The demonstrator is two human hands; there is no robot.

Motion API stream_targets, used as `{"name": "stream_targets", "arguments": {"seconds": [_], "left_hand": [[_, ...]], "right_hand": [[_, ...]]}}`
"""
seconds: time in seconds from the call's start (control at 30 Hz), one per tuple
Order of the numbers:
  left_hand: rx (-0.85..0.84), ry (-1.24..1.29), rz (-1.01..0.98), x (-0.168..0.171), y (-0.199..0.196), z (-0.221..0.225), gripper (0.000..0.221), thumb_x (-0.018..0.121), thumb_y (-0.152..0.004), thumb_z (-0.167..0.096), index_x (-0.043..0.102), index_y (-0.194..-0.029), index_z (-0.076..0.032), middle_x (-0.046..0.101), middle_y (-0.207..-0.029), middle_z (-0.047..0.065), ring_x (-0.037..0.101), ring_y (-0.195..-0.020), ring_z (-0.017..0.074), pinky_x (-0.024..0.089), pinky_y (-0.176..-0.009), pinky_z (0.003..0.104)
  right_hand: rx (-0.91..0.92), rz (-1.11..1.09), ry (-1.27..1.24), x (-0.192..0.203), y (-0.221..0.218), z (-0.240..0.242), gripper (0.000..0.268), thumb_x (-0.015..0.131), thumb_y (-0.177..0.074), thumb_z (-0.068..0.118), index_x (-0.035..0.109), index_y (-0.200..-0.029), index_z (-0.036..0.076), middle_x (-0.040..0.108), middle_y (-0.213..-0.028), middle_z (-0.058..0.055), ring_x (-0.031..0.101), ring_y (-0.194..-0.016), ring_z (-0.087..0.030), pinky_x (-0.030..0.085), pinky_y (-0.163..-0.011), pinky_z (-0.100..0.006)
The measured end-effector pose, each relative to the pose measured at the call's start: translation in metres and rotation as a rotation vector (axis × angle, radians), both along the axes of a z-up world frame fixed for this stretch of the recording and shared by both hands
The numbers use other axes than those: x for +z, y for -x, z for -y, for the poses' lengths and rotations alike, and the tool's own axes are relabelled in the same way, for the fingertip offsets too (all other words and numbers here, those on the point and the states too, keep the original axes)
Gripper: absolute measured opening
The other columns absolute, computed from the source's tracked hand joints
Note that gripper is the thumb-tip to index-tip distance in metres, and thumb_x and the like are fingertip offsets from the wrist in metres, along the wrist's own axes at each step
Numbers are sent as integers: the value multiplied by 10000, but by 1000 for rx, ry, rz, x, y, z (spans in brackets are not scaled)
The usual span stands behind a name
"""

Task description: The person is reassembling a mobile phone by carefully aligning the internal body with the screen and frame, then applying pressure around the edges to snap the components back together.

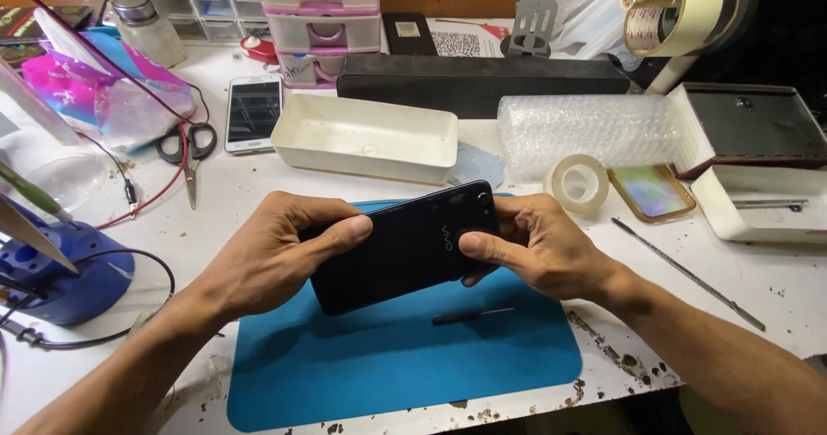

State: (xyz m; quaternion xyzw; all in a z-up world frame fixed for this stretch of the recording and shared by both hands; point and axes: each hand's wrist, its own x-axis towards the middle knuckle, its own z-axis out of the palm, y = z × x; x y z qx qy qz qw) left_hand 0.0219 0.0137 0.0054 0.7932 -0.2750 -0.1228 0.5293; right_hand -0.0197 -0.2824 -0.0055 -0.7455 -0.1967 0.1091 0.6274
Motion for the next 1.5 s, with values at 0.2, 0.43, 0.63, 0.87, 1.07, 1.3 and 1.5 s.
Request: {"name": "stream_targets", "arguments": {"seconds": [0.2, 0.43, 0.63, 0.87, 1.07, 1.3, 1.5], "left_hand": [[-43, 135, -120, 1, -7, -7, 406, 578, -1048, -295, 611, -712, -69, 510, -665, -2, 504, -620, 114, 479, -574, 285], [-90, 252, -113, 4, -3, -6, 424, 535, -1051, -306, 630, -718, -61, 610, -693, 9, 634, -651, 130, 576, -622, 290], [43, 246, -143, -30, -24, -8, 336, 612, -1013, -235, 858, -929, -22, 754, -660, 100, 702, -750, 150, 665, -743, 463], [67, 385, -302, -34, -22, -2, 371, 588, -1029, -246, 815, -903, 18, 718, -659, 124, 752, -682, 205, 676, -686, 464], [15, 398, -188, 15, 18, 7, 638, 768, -820, -7, 549, -1419, 15, 746, -937, 248, 730, -809, 247, 691, -697, 514], [69, 414, -253, 15, 17, 12, 539, 687, -881, -10, 583, -1410, -31, 755, -949, 275, 779, -809, 313, 695, -684, 540], [201, 379, -319, 13, 14, 12, 403, 643, -944, -125, 661, -1324, 7, 748, -773, 263, 684, -668, 254, 693, -621, 515]], "right_hand": [[-17, 52, -44, 4, -7, 10, 268, 659, -945, 153, 678, -1080, -79, 797, -925, -220, 816, -802, -327, 746, -654, -413], [-56, 57, -57, 0, -12, 15, 275, 678, -930, 168, 669, -1038, -85, 785, -872, -228, 809, -728, -335, 741, -636, -422], [-199, -12, -179, -15, -14, 13, 159, 698, -927, 74, 727, -925, -82, 779, -698, -248, 805, -674, -310, 686, -614, -489], [-252, -134, -250, 0, -7, -1, 215, 662, -950, 97, 718, -933, -110, 784, -723, -286, 804, -668, -342, 683, -575, -488], [-327, -176, -289, 0, -13, -3, 252, 644, -948, 77, 697, -999, -164, 776, -787, -349, 791, -726, -413, 670, -611, -532], [-330, -138, -266, -4, -10, 0, 225, 660, -937, 72, 705, -996, -141, 783, -783, -321, 796, -731, -385, 676, -620, -528], [-312, -282, -327, -3, -4, -3, 295, 665, -910, 83, 689, -1092, -147, 762, -769, -347, 779, -652, -369, 664, -527, -424]]}}
